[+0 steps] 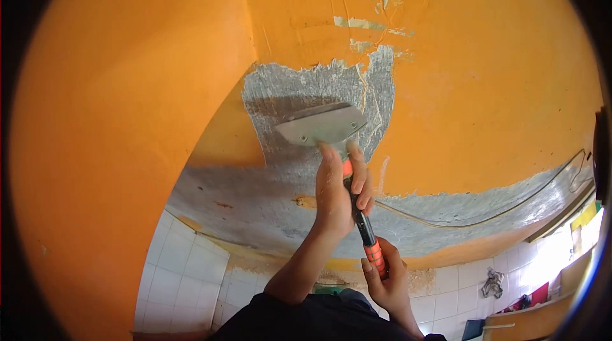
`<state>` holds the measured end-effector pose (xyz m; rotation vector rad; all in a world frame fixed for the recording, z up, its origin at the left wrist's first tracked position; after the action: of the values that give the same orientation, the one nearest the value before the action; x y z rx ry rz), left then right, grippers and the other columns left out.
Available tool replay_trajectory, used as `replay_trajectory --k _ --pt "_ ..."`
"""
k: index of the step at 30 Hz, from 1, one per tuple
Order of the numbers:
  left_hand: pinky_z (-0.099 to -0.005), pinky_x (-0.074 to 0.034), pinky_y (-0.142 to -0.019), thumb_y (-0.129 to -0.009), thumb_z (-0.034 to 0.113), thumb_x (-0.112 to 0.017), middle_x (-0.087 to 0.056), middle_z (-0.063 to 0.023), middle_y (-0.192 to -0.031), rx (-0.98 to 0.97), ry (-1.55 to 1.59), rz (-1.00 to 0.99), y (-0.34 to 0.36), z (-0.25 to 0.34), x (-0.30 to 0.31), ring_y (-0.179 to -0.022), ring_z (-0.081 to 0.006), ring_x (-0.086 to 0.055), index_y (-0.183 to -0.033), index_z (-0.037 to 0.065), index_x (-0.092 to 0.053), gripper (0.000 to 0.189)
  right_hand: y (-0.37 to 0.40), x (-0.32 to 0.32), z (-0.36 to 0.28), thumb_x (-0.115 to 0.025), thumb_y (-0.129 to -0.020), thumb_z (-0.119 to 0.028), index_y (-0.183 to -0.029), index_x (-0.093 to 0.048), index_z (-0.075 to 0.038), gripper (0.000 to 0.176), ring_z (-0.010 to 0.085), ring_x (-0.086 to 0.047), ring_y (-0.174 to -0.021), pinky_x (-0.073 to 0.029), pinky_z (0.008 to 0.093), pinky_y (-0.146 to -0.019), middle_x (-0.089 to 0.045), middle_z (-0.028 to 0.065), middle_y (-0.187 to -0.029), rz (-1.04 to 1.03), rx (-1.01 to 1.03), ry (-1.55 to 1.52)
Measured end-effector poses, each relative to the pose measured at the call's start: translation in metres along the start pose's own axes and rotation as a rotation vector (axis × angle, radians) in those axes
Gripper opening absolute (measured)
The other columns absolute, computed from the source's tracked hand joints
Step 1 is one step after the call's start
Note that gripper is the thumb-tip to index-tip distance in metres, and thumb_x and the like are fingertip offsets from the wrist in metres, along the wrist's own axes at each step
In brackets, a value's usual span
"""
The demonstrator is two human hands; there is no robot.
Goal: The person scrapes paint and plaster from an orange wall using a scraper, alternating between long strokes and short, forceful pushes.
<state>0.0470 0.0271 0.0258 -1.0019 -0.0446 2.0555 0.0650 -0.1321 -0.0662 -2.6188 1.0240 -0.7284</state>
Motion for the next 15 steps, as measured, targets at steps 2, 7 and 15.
replay_trajectory --k 2,7,15 --pt "-0.021 -0.028 -0.031 -0.091 0.066 -0.029 -0.029 0.0054 -0.055 0.042 0.113 -0.038 -0.008 -0.005 -0.01 -0.036 -0.0063 -0.028 -0.093 0.013 -0.046 0.055 0.001 0.006 0.003 -0.064 -0.085 -0.013 -0.128 -0.046 0.001 0.048 0.0171 -0.057 -0.057 -0.046 0.0281 -0.055 -0.063 0.0137 -0.076 0.026 0.015 -0.195" --pt "-0.0206 -0.025 -0.03 -0.092 0.065 -0.028 -0.029 0.0061 -0.054 0.049 0.068 0.023 -0.016 -0.005 -0.029 -0.034 -0.0057 -0.025 -0.091 0.014 -0.045 0.053 0.003 0.027 0.007 -0.06 -0.086 -0.006 -0.132 -0.043 0.001 0.05 0.0134 -0.054 -0.056 -0.044 0.0259 -0.053 -0.06 0.011 -0.073 -0.082 0.034 -0.211" --pt "-0.021 -0.027 -0.027 -0.096 0.057 -0.025 -0.03 0.0054 -0.054 -0.098 0.151 0.001 -0.022 0.003 -0.044 -0.033 -0.0055 -0.027 -0.092 0.015 -0.042 0.045 -0.013 0.056 -0.019 -0.054 -0.089 -0.003 -0.134 -0.043 -0.001 0.046 0.0123 -0.053 -0.054 -0.043 0.0249 -0.052 -0.057 0.0075 -0.066 -0.181 0.025 -0.223"
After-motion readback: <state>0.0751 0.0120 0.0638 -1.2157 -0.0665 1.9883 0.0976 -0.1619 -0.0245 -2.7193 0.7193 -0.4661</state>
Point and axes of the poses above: each hand's wrist, its own y-axis away from the middle knuckle, its own x-axis out of the back of the hand, z = x × y, the point moved 5 cm from there along -y, towards the middle knuckle
